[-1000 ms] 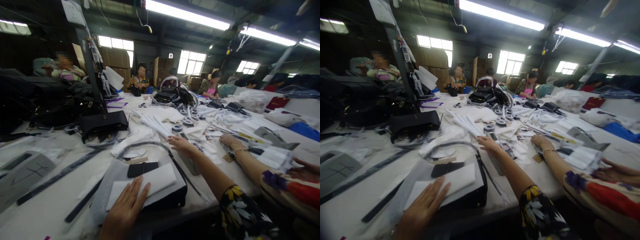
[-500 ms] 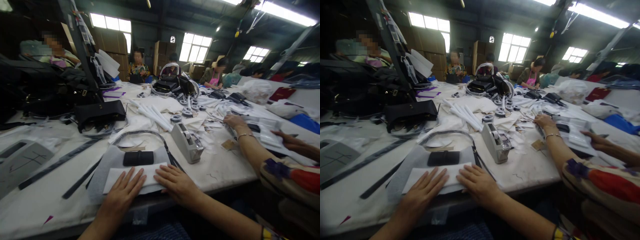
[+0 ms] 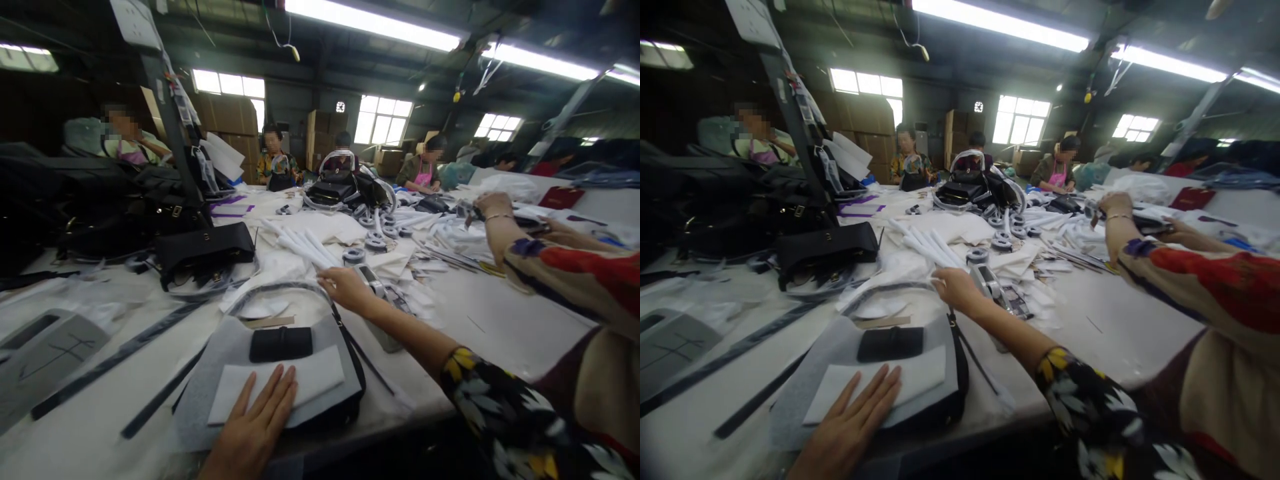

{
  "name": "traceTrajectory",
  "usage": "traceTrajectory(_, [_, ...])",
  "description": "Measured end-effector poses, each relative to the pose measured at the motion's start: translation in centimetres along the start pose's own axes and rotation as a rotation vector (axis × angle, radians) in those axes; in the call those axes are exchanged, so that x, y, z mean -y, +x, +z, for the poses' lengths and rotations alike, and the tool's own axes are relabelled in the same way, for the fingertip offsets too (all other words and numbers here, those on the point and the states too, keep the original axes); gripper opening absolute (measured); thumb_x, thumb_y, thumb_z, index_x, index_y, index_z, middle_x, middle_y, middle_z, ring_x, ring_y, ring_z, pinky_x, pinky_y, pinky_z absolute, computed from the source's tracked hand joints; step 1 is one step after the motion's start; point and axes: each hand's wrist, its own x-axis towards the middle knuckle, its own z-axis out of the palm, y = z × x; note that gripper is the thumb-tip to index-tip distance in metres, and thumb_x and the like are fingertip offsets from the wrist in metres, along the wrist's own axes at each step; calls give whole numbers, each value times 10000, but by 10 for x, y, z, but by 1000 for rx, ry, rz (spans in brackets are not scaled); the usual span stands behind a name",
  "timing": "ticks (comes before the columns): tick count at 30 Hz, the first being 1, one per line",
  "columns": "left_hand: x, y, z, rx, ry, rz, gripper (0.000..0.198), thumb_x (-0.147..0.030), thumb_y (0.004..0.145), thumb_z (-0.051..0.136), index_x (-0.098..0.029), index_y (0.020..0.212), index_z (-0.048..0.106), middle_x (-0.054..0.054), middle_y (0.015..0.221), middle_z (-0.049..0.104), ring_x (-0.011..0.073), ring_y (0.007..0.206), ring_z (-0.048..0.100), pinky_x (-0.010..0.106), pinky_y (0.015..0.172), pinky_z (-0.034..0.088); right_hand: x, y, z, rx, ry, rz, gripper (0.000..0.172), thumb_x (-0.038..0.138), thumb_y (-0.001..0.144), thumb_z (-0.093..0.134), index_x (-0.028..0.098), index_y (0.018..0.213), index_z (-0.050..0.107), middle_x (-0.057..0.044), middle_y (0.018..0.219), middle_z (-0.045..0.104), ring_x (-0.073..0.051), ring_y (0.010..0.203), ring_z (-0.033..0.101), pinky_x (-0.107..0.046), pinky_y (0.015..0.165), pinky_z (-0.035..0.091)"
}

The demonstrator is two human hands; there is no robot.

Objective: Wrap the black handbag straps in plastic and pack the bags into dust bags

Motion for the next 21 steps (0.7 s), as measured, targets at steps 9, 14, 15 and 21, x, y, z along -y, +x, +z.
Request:
traceTrajectory(9, [0,-2,13,-54,-22,-5,595,8,827,424,-229,1352,571,-16,1498,501,204,1502,223,488,1260,66,-23,111,25,19,-160,283,321,337,966,613,149,1226,600,-101,1226,619,-233,1060,632,-445,906,543])
traceTrajectory(14, [-1,8,-10,160,-286,-122,826,-63,657,494,-164,1471,407,25,1570,370,225,1464,327,467,1169,359,-31,73,-1,-112,-117,193,371,278,1005,488,244,1372,532,-109,1320,597,-278,1199,566,-421,1005,427])
traceTrajectory(15, [2,11,-15,173,-327,-109,812,-106,682,522,-159,1481,388,39,1566,374,240,1444,366,465,1139,403,-33,65,-7,-119,-97,178,378,271,989,507,252,1365,545,-102,1309,613,-280,1200,566,-397,1002,419])
traceTrajectory(21, [17,19,-29,121,-421,-97,684,-383,851,639,-188,1465,409,93,1488,491,263,1334,519,427,1059,500,-31,20,-32,-30,125,100,278,243,980,478,154,1119,702,-43,856,742,-177,838,681,-239,784,489])
